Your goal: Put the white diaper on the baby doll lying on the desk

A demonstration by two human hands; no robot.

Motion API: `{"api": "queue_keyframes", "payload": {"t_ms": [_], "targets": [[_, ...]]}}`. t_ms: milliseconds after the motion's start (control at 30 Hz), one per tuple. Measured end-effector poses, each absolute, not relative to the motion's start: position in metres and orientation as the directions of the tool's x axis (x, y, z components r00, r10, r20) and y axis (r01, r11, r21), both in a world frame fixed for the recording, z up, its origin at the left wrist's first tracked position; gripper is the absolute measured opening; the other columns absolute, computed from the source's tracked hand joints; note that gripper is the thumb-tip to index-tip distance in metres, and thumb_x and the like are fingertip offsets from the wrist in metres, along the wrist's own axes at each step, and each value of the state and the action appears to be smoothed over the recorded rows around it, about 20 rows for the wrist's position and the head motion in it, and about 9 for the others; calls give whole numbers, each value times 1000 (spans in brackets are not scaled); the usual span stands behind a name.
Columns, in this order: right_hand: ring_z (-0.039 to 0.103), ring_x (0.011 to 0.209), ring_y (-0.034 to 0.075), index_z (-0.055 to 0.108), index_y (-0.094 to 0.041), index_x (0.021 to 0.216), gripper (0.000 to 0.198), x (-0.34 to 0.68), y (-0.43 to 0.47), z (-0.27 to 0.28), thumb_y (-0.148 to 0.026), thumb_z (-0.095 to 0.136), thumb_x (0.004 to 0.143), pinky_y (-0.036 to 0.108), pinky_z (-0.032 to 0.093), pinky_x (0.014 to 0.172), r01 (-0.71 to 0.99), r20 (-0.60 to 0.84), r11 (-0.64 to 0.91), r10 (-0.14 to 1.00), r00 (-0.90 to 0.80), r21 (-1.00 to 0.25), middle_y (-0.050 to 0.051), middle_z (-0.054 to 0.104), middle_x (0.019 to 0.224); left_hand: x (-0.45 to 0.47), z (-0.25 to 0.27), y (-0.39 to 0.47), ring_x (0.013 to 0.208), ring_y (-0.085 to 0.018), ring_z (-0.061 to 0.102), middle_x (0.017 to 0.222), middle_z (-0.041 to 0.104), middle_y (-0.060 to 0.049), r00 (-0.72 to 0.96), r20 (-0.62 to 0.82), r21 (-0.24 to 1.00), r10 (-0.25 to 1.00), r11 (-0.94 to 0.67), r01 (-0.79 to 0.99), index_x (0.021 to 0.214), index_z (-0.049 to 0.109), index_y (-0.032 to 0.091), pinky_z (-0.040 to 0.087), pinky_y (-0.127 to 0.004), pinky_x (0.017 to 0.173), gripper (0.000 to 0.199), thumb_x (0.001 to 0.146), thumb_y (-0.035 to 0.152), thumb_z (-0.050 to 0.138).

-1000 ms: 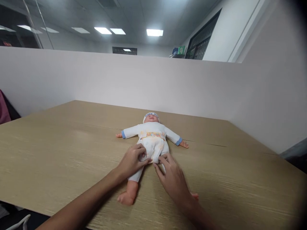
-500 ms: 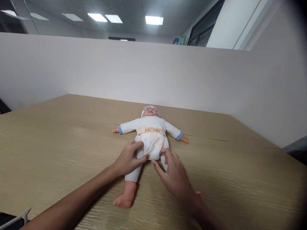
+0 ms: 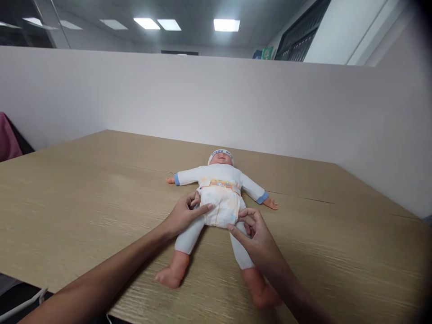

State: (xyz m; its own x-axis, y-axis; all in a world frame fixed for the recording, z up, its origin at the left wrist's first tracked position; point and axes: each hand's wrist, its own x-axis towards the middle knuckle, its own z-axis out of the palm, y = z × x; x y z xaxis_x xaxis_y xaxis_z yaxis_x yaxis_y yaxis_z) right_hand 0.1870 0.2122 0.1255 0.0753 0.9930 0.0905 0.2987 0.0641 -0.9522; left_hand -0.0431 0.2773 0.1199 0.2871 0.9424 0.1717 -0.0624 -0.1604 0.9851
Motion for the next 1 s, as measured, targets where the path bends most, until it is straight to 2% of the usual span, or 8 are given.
{"api": "queue_keyframes", "payload": {"t_ms": [133, 267, 333, 433, 567, 633, 700, 1000], "targets": [[42, 72, 18, 47, -27, 107, 50, 187, 214, 124, -54, 80, 80, 31, 39, 69, 225, 81, 56, 992, 100, -973, -8, 50, 74, -42, 116, 277, 70, -12, 29, 75, 31, 7, 204, 176, 984, 963, -168, -53, 75, 29, 24, 29, -27, 66, 64, 87, 56, 83], [52, 81, 19, 54, -26, 115, 48, 188, 199, 127, -52, 79, 84, 34, 46, 76, 305, 142, 97, 981, 131, -947, 2, 69, 99, -50, 123, 273, 73, -13, 48, 77, 51, 6, 133, 223, 973, 966, -229, 25, 85, 41, 24, 39, -27, 70, 51, 87, 54, 83], [59, 88, 21, 57, -26, 120, 46, 194, 188, 131, -52, 76, 88, 35, 50, 79, 362, 157, 102, 980, 126, -927, 7, 73, 117, -60, 129, 274, 77, -16, 59, 81, 64, 4, 128, 249, 956, 960, -265, 129, 96, 48, 25, 44, -28, 74, 42, 91, 51, 79], [63, 83, 21, 61, -26, 117, 37, 216, 187, 139, -53, 70, 93, 36, 52, 78, 479, 210, 106, 963, 169, -872, 7, 74, 109, -84, 138, 288, 85, -19, 67, 93, 75, -1, 98, 382, 842, 919, -390, 374, 107, 52, 24, 48, -32, 81, 32, 99, 51, 70], [68, 91, 26, 64, -24, 116, 32, 253, 234, 149, -46, 68, 93, 43, 54, 89, 748, 442, 176, 880, 171, -640, 10, 73, 110, -106, 142, 336, 115, -30, 64, 123, 73, -12, 140, 509, 528, 849, -437, 728, 120, 59, 22, 47, -44, 103, 41, 97, 54, 71], [65, 118, 35, 64, -21, 122, 36, 265, 272, 149, -39, 66, 91, 52, 49, 107, 874, 515, 225, 856, 33, -430, 16, 72, 125, -105, 141, 362, 133, -38, 57, 138, 68, -18, 199, 423, 441, 884, -392, 807, 130, 59, 19, 42, -50, 113, 56, 91, 54, 78], [60, 132, 38, 62, -17, 132, 47, 268, 308, 147, -35, 69, 89, 52, 44, 116, 909, 446, 227, 893, -52, -348, 21, 69, 139, -95, 140, 384, 138, -41, 55, 143, 67, -20, 225, 323, 432, 919, -355, 829, 135, 60, 16, 40, -51, 116, 63, 86, 50, 82], [71, 103, 32, 68, -16, 124, 34, 246, 332, 153, -32, 60, 96, 37, 52, 81, 916, 299, 83, 953, 42, -392, 19, 77, 120, -60, 162, 350, 100, -35, 74, 118, 80, -17, 123, 208, 544, 970, -219, 810, 119, 66, 17, 50, -37, 77, 50, 87, 54, 75]]}}
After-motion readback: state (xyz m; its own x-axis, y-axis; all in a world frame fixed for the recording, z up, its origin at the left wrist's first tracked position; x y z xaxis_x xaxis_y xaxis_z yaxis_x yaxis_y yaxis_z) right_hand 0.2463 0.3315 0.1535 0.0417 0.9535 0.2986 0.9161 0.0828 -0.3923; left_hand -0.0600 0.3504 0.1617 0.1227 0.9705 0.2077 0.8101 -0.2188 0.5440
